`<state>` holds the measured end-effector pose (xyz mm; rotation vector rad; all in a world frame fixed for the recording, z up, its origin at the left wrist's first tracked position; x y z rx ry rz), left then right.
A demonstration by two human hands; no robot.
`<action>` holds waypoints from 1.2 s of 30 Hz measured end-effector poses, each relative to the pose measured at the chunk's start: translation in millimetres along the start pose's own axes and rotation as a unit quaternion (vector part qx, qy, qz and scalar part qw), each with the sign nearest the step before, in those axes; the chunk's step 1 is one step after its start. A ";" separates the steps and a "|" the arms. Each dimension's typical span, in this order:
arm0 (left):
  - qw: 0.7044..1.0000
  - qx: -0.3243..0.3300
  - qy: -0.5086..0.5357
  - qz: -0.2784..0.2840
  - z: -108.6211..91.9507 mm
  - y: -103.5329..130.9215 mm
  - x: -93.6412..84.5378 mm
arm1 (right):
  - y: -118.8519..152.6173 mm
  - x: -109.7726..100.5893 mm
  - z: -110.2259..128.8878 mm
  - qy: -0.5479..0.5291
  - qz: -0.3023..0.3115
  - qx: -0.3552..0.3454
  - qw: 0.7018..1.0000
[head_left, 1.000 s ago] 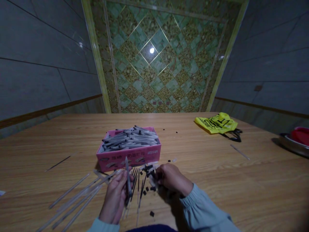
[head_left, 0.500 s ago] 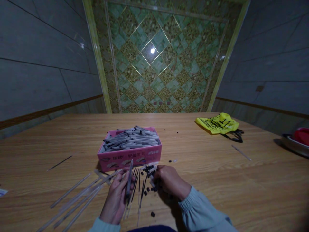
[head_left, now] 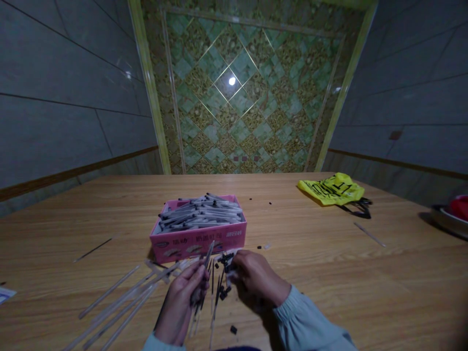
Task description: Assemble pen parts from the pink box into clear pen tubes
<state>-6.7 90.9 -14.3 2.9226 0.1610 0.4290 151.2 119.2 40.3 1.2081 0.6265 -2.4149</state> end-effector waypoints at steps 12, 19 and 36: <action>0.939 0.164 -0.302 -0.030 -34.8 -0.3 -1.0 | -3.1 -38.6 -5.5 -0.346 -0.168 -0.024 0.923; 0.914 0.186 -0.361 -0.011 -32.4 -2.3 2.5 | -3.2 -35.0 -4.6 -0.354 -0.157 -0.012 0.922; 0.924 0.129 -0.350 0.081 -20.2 3.7 21.7 | -0.7 -23.4 26.2 -0.082 -0.089 -0.102 0.987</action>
Point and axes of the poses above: each hand's wrist, its own y-axis away from the middle knuckle, its own x-axis out of the palm, z = x × y, the point moved 10 cm from there along -y, towards the middle knuckle, and after that the axes turned 9 degrees about -y, right-handed, at the moved point
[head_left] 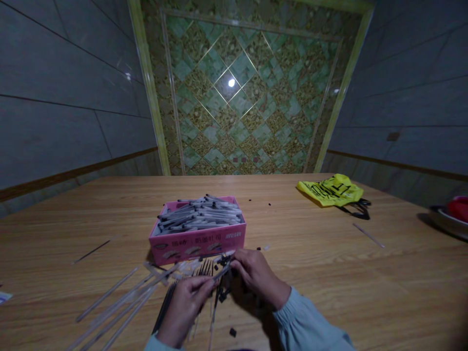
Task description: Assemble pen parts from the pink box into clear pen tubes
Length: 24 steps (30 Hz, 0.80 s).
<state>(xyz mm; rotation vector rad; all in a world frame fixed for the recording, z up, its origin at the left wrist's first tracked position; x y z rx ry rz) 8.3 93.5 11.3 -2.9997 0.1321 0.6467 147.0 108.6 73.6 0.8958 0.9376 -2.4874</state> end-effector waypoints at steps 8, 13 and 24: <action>0.983 0.074 -0.124 -0.116 -11.2 5.7 -17.4 | 4.4 5.2 -8.9 0.010 -0.042 0.078 0.996; 0.935 0.169 -0.267 -0.160 -32.3 17.1 -18.1 | 5.8 10.7 -24.9 -0.067 -0.032 0.147 0.986; 0.889 0.149 -0.347 -0.261 -38.8 18.7 -55.4 | 6.1 -7.0 -46.8 -0.276 -0.155 0.165 0.934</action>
Point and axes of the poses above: each hand's wrist, its own y-axis away from the middle knuckle, its own x-axis out of the palm, z = x × y, the point moved 10 cm from there along -y, towards the middle knuckle, and after that the axes turned 9 degrees about -y, right-handed, at the moved point
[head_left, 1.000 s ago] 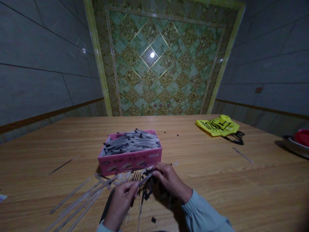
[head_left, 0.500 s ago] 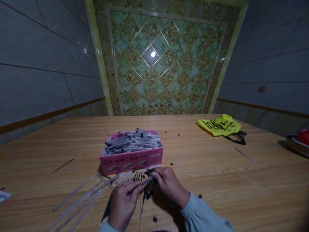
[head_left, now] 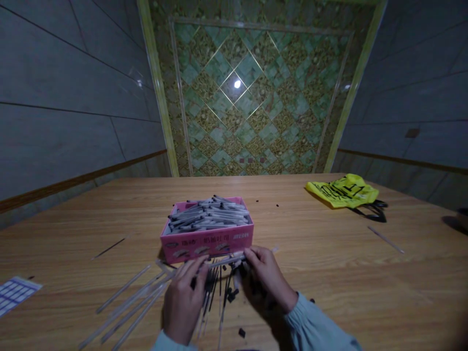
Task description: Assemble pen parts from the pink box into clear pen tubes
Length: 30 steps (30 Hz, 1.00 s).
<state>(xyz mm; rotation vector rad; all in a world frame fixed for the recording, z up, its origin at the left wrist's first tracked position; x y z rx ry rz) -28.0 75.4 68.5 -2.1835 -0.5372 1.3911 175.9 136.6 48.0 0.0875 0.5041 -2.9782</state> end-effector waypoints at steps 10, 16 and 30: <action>0.949 -0.066 -0.301 0.070 55.6 -3.3 -9.1 | -25.1 -57.2 17.5 -0.187 -0.179 -0.005 0.966; 0.947 -0.088 -0.288 0.107 69.5 1.3 2.8 | -66.5 -35.7 32.0 -0.112 -0.137 -0.049 0.983; 0.962 -0.048 -0.265 0.043 49.0 -3.3 -9.5 | -108.3 9.7 59.3 0.198 -0.113 -0.100 0.969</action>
Point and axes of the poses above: each hand's wrist, its own y-axis away from the middle knuckle, its own x-axis out of the palm, z = x × y, the point moved 10 cm from there along -y, towards the middle knuckle, and after that the axes turned 9 degrees about -y, right-handed, at the moved point
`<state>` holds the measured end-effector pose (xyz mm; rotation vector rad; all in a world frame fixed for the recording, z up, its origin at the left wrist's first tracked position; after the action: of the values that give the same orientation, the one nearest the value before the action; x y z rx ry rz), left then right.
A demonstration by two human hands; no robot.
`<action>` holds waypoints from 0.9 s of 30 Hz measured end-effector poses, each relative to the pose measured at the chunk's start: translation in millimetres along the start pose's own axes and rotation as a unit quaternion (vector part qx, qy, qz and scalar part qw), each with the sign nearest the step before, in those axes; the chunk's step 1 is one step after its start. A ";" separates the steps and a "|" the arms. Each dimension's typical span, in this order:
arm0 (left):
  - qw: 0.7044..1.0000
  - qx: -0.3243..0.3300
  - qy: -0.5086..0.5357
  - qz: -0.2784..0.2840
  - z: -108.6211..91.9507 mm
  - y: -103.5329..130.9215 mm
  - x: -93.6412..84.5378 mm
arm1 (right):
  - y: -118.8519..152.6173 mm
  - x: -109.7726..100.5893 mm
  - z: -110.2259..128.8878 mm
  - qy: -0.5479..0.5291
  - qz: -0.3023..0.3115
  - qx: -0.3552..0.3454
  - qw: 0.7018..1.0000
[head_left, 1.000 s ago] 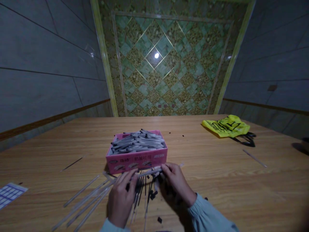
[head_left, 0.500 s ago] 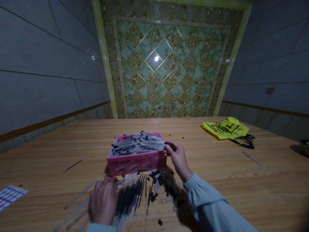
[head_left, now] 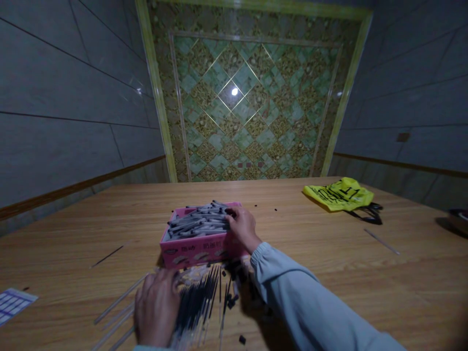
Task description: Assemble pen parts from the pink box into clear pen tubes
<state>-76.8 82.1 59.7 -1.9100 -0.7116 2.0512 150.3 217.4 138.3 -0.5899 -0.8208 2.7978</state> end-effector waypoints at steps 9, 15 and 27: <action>0.926 -0.022 0.359 -0.113 -15.5 4.2 -27.5 | 48.4 -19.7 3.7 0.035 0.036 -0.033 0.998; 0.784 -0.194 0.587 0.053 -14.5 9.1 22.3 | 123.5 14.3 -19.8 0.087 0.266 -0.002 0.960; 0.552 -0.328 0.759 0.108 -22.1 22.9 48.5 | 204.6 58.5 33.1 0.081 0.453 -0.226 0.859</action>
<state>-57.1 90.7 5.8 -3.0991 -0.6448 -0.5661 73.6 46.1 32.6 -1.6412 -1.4840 3.2246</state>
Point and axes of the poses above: each hand's wrist, its own y-axis away from the middle knuckle, its own x-axis out of the palm, z = x × y, the point moved 10 cm from there along -y, towards the middle knuckle, and after that the axes turned 9 degrees about -y, right-handed, at the moved point
